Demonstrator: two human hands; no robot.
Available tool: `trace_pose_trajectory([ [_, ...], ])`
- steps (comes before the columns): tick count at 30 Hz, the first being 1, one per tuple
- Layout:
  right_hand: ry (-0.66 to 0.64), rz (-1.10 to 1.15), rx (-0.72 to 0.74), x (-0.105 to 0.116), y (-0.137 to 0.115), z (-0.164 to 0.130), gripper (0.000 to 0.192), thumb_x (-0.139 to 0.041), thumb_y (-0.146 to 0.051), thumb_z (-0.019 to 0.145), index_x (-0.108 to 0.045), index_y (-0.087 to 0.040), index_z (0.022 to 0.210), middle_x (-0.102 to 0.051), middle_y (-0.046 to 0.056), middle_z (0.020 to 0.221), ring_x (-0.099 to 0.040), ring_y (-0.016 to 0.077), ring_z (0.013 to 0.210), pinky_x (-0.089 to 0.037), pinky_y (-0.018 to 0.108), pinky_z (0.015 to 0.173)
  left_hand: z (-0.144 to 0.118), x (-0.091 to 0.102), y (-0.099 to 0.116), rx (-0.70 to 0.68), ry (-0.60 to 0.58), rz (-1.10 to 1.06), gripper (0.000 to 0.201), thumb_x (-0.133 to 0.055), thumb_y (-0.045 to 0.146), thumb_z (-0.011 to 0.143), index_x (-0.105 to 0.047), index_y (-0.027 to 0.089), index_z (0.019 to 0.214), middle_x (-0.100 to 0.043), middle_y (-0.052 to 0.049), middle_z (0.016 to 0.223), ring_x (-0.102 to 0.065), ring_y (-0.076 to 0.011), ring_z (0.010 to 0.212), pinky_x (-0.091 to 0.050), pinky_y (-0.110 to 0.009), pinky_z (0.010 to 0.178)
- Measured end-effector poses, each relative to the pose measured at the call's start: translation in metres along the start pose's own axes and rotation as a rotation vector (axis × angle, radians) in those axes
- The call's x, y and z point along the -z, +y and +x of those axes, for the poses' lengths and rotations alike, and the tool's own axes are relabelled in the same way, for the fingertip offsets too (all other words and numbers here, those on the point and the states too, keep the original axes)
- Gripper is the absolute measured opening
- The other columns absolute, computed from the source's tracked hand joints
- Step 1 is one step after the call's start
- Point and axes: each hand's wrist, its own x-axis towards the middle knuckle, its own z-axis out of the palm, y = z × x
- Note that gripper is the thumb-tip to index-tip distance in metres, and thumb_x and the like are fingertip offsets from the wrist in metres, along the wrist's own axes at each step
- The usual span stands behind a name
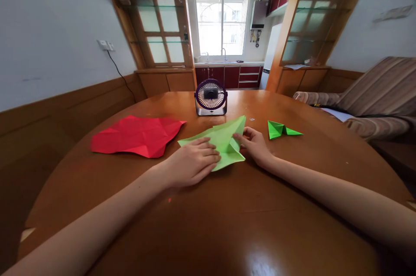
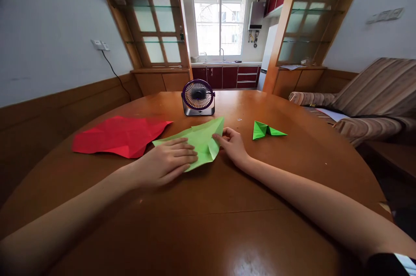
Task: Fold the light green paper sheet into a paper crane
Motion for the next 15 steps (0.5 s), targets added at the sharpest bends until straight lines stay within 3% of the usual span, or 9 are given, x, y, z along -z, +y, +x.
trace_pose_trajectory([
  [3, -0.042, -0.002, 0.013, -0.001, -0.001, -0.002, 0.036, -0.077, -0.046, 0.065, -0.056, -0.02, 0.08, -0.067, 0.0, 0.076, -0.061, 0.0139, 0.06, -0.05, 0.026, 0.054, 0.001, -0.003, 0.004, 0.069, -0.101, -0.015, 0.035, -0.034, 0.023, 0.097, -0.064, 0.016, 0.114, -0.069, -0.007, 0.112, -0.06, -0.0196, 0.107, -0.039, -0.037, 0.101],
  [8, -0.103, -0.011, 0.072, -0.002, 0.0, -0.003, 0.034, -0.074, -0.046, 0.069, -0.056, -0.02, 0.083, -0.067, 0.0, 0.076, -0.062, 0.0142, 0.063, -0.05, 0.025, 0.052, 0.002, -0.005, 0.006, 0.124, -0.149, 0.062, 0.037, -0.033, 0.024, 0.096, -0.063, 0.016, 0.115, -0.064, -0.009, 0.122, -0.059, -0.0222, 0.098, -0.038, -0.038, 0.091],
  [15, -0.178, -0.092, 0.205, -0.005, -0.002, -0.007, 0.028, -0.07, -0.043, 0.076, -0.056, -0.02, 0.083, -0.064, 0.0, 0.08, -0.062, 0.0137, 0.069, -0.053, 0.027, 0.059, 0.006, -0.016, 0.007, 0.179, -0.186, 0.091, 0.032, -0.036, 0.026, 0.092, -0.064, 0.014, 0.103, -0.067, -0.011, 0.093, -0.054, -0.0244, 0.082, -0.036, -0.039, 0.079],
])
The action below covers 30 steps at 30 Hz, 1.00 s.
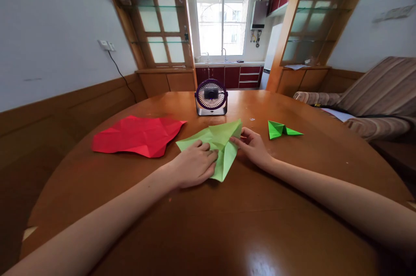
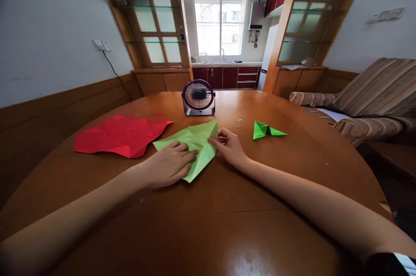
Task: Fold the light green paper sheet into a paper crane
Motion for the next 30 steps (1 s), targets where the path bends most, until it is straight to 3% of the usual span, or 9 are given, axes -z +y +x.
trace_pose_trajectory([
  [5, -0.093, -0.16, 0.135, -0.002, -0.003, -0.006, 0.018, -0.063, -0.037, 0.083, -0.057, -0.02, 0.084, -0.062, 0.0, 0.077, -0.06, 0.0127, 0.07, -0.051, 0.025, 0.06, 0.004, -0.01, -0.002, 0.052, 0.019, -0.006, 0.028, -0.039, 0.025, 0.091, -0.061, 0.013, 0.103, -0.064, -0.012, 0.093, -0.055, -0.0253, 0.086, -0.037, -0.039, 0.081],
  [9, -0.091, -0.287, 0.198, -0.001, -0.005, -0.009, 0.014, -0.059, -0.033, 0.087, -0.057, -0.019, 0.085, -0.06, -0.001, 0.073, -0.057, 0.0108, 0.064, -0.047, 0.022, 0.056, 0.004, -0.012, -0.003, 0.07, 0.039, -0.006, 0.029, -0.041, 0.021, 0.088, -0.058, 0.012, 0.11, -0.064, -0.013, 0.097, -0.056, -0.0265, 0.091, -0.038, -0.039, 0.082],
  [11, -0.084, -0.339, 0.248, -0.001, -0.008, -0.01, 0.012, -0.058, -0.03, 0.088, -0.058, -0.019, 0.085, -0.061, 0.0, 0.075, -0.058, 0.0112, 0.066, -0.048, 0.022, 0.057, 0.003, -0.012, -0.005, 0.089, 0.133, -0.021, 0.025, -0.041, 0.019, 0.087, -0.06, 0.013, 0.104, -0.065, -0.012, 0.095, -0.056, -0.0263, 0.09, -0.04, -0.04, 0.08],
  [13, -0.09, -0.404, 0.352, 0.0, -0.011, -0.01, 0.007, -0.057, -0.026, 0.088, -0.058, -0.019, 0.086, -0.063, 0.002, 0.082, -0.06, 0.0127, 0.073, -0.051, 0.025, 0.065, 0.0, -0.012, -0.006, 0.141, 0.305, -0.032, 0.022, -0.042, 0.018, 0.087, -0.06, 0.015, 0.1, -0.066, -0.011, 0.097, -0.057, -0.0256, 0.09, -0.04, -0.039, 0.079],
  [16, -0.103, -0.494, 0.514, 0.0, -0.016, -0.011, 0.003, -0.055, -0.018, 0.088, -0.057, -0.02, 0.086, -0.063, 0.004, 0.089, -0.061, 0.0151, 0.083, -0.052, 0.03, 0.074, -0.002, -0.012, -0.009, 0.248, 0.538, -0.018, 0.03, -0.049, 0.021, 0.086, -0.055, 0.018, 0.115, -0.061, -0.012, 0.118, -0.055, -0.0278, 0.105, -0.04, -0.042, 0.087],
  [19, -0.098, -0.531, 0.608, 0.001, -0.018, -0.012, 0.007, -0.054, -0.014, 0.087, -0.057, -0.02, 0.087, -0.06, 0.006, 0.091, -0.061, 0.0163, 0.086, -0.053, 0.032, 0.075, -0.003, -0.013, -0.011, 0.268, 0.559, -0.018, 0.052, -0.056, 0.023, 0.081, -0.043, 0.018, 0.131, -0.051, -0.014, 0.135, -0.048, -0.03, 0.12, -0.037, -0.043, 0.096],
  [22, -0.129, -0.562, 0.695, 0.0, -0.018, -0.014, 0.011, -0.051, -0.012, 0.087, -0.057, -0.02, 0.09, -0.06, 0.007, 0.092, -0.061, 0.0168, 0.085, -0.053, 0.031, 0.073, -0.002, -0.018, -0.014, 0.278, 0.533, -0.074, 0.05, -0.055, 0.016, 0.077, -0.049, 0.016, 0.127, -0.062, -0.012, 0.122, -0.056, -0.0275, 0.11, -0.041, -0.041, 0.091],
  [26, -0.204, -0.644, 0.837, -0.002, -0.016, -0.017, 0.011, -0.051, -0.013, 0.087, -0.056, -0.022, 0.089, -0.061, 0.006, 0.089, -0.062, 0.0167, 0.084, -0.054, 0.03, 0.072, 0.001, -0.027, -0.015, 0.33, 0.574, -0.11, 0.034, -0.048, 0.007, 0.076, -0.063, 0.02, 0.104, -0.071, -0.006, 0.096, -0.064, -0.0237, 0.091, -0.043, -0.037, 0.08],
  [30, -0.234, -0.709, 0.925, -0.003, -0.015, -0.018, 0.01, -0.051, -0.013, 0.088, -0.056, -0.022, 0.089, -0.062, 0.006, 0.087, -0.063, 0.0169, 0.086, -0.054, 0.03, 0.074, 0.002, -0.033, -0.012, 0.338, 0.6, -0.117, 0.019, -0.047, 0.016, 0.086, -0.065, 0.021, 0.089, -0.072, -0.004, 0.086, -0.065, -0.0199, 0.079, -0.043, -0.032, 0.072],
])
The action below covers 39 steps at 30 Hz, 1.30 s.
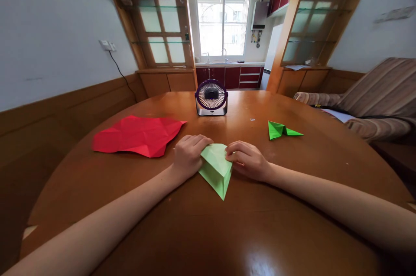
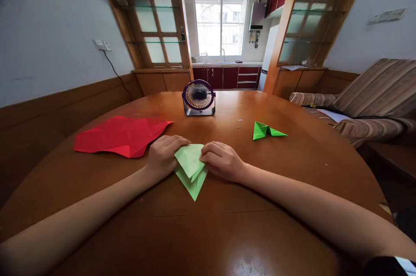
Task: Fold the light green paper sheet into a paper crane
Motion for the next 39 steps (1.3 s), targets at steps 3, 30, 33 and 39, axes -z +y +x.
trace_pose_trajectory([
  [3, 0.003, -0.019, 0.024, 0.001, 0.0, 0.0, 0.01, -0.051, -0.012, 0.088, -0.056, -0.021, 0.089, -0.063, 0.007, 0.088, -0.063, 0.0167, 0.086, -0.055, 0.03, 0.073, -0.001, 0.001, 0.001, 0.01, 0.019, -0.029, 0.022, -0.042, 0.018, 0.089, -0.065, 0.02, 0.086, -0.072, -0.005, 0.085, -0.065, -0.0181, 0.076, -0.044, -0.029, 0.066],
  [30, -0.006, -0.022, -0.13, 0.001, 0.015, -0.003, 0.018, -0.049, -0.005, 0.086, -0.056, -0.021, 0.092, -0.059, 0.01, 0.113, -0.054, 0.0228, 0.119, -0.05, 0.044, 0.096, 0.016, 0.028, 0.018, 0.339, -0.118, -0.652, 0.034, -0.043, 0.021, 0.088, -0.068, 0.023, 0.111, -0.059, -0.004, 0.13, -0.053, -0.0227, 0.122, -0.04, -0.043, 0.105],
  [33, 0.026, 0.124, -0.214, 0.003, 0.013, -0.001, 0.016, -0.049, -0.008, 0.088, -0.055, -0.021, 0.097, -0.059, 0.011, 0.114, -0.055, 0.022, 0.118, -0.049, 0.043, 0.096, 0.02, 0.034, 0.013, 0.475, -0.142, -0.825, 0.027, -0.049, 0.025, 0.084, -0.072, 0.021, 0.098, -0.058, -0.006, 0.131, -0.052, -0.0269, 0.122, -0.047, -0.043, 0.096],
  [39, 0.175, 0.306, -0.45, 0.005, 0.006, 0.006, 0.007, -0.054, -0.018, 0.089, -0.057, -0.022, 0.094, -0.066, 0.007, 0.104, -0.063, 0.0181, 0.098, -0.051, 0.035, 0.085, 0.023, 0.039, 0.012, 0.7, -0.239, -1.197, 0.036, -0.053, 0.043, 0.085, -0.07, 0.019, 0.107, -0.064, -0.009, 0.121, -0.065, -0.0253, 0.094, -0.052, -0.032, 0.07],
])
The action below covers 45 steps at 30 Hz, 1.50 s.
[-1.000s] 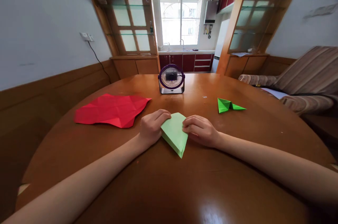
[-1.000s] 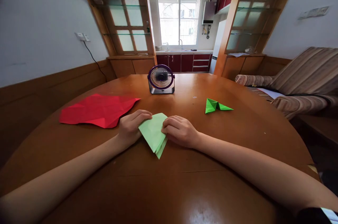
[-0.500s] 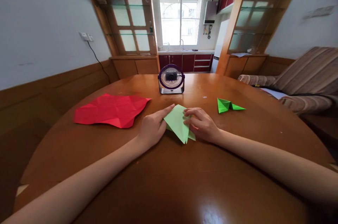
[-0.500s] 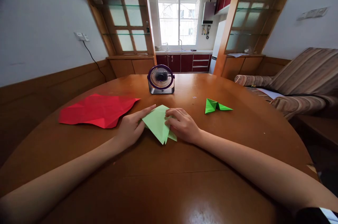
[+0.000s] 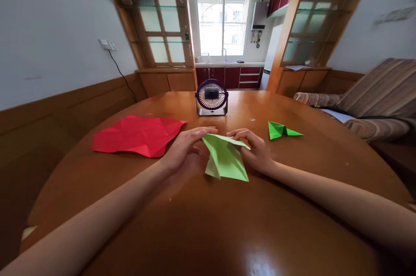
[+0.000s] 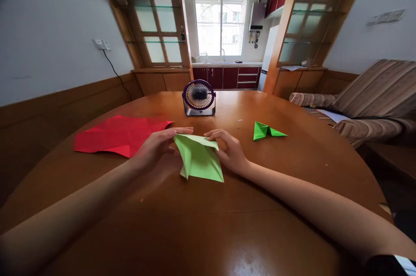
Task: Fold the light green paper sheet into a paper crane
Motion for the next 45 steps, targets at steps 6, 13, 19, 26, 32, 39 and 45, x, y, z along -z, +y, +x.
trace_pose_trajectory([
  [6, 0.132, 0.121, -0.218, -0.009, 0.006, -0.001, 0.007, -0.061, -0.028, 0.086, -0.061, -0.021, 0.086, -0.064, 0.002, 0.085, -0.061, 0.0153, 0.079, -0.051, 0.029, 0.07, 0.002, -0.005, 0.0, 0.181, 0.007, -0.231, 0.049, -0.052, 0.053, 0.085, -0.067, 0.017, 0.115, -0.073, -0.009, 0.097, -0.067, -0.0266, 0.087, -0.051, -0.037, 0.076],
  [13, 0.115, 0.199, -0.316, -0.01, 0.004, 0.0, 0.011, -0.065, -0.029, 0.083, -0.062, -0.02, 0.088, -0.066, 0.002, 0.084, -0.061, 0.0151, 0.078, -0.05, 0.03, 0.071, 0.002, -0.007, -0.004, 0.244, -0.098, -0.237, 0.048, -0.059, 0.048, 0.083, -0.063, 0.021, 0.122, -0.069, -0.008, 0.113, -0.063, -0.0272, 0.102, -0.047, -0.036, 0.085],
  [19, 0.086, 0.204, -0.339, -0.01, 0.001, 0.0, 0.011, -0.064, -0.03, 0.082, -0.06, -0.02, 0.086, -0.065, 0.002, 0.084, -0.061, 0.0155, 0.079, -0.049, 0.03, 0.071, -0.002, -0.011, -0.005, 0.315, -0.095, -0.228, 0.047, -0.073, 0.031, 0.074, -0.064, 0.021, 0.119, -0.071, -0.007, 0.107, -0.065, -0.0184, 0.084, -0.047, -0.029, 0.077],
  [26, 0.052, 0.324, -0.409, -0.012, 0.005, -0.002, 0.013, -0.066, -0.031, 0.081, -0.059, -0.02, 0.083, -0.06, -0.001, 0.079, -0.057, 0.0122, 0.072, -0.046, 0.027, 0.065, -0.002, -0.009, -0.015, 0.359, -0.064, -0.197, 0.024, -0.073, 0.035, 0.075, -0.074, 0.018, 0.091, -0.072, -0.006, 0.079, -0.063, -0.0147, 0.064, -0.047, -0.027, 0.063],
  [32, 0.009, 0.447, -0.472, -0.012, 0.007, -0.001, 0.015, -0.069, -0.032, 0.079, -0.061, -0.021, 0.082, -0.062, -0.001, 0.079, -0.057, 0.0114, 0.07, -0.045, 0.025, 0.063, 0.002, -0.002, -0.017, 0.376, -0.005, -0.127, 0.026, -0.078, 0.036, 0.069, -0.074, 0.015, 0.083, -0.072, -0.008, 0.078, -0.064, -0.0162, 0.064, -0.048, -0.028, 0.06],
  [39, 0.057, 0.583, -0.638, -0.013, 0.005, 0.003, 0.021, -0.075, -0.035, 0.071, -0.062, -0.021, 0.078, -0.065, -0.001, 0.075, -0.057, 0.0111, 0.065, -0.047, 0.024, 0.059, 0.003, -0.006, -0.022, 0.384, 0.006, -0.139, 0.027, -0.078, 0.04, 0.068, -0.073, 0.015, 0.075, -0.07, -0.006, 0.068, -0.061, -0.0134, 0.056, -0.046, -0.025, 0.054],
  [45, 0.071, 0.642, -0.741, -0.013, 0.011, 0.003, 0.02, -0.076, -0.033, 0.069, -0.064, -0.019, 0.078, -0.068, 0.0, 0.075, -0.06, 0.0126, 0.065, -0.048, 0.025, 0.061, 0.009, -0.006, -0.022, 0.45, 0.036, -0.053, 0.023, -0.079, 0.038, 0.065, -0.071, 0.016, 0.065, -0.069, -0.004, 0.061, -0.058, -0.013, 0.051, -0.044, -0.024, 0.049],
])
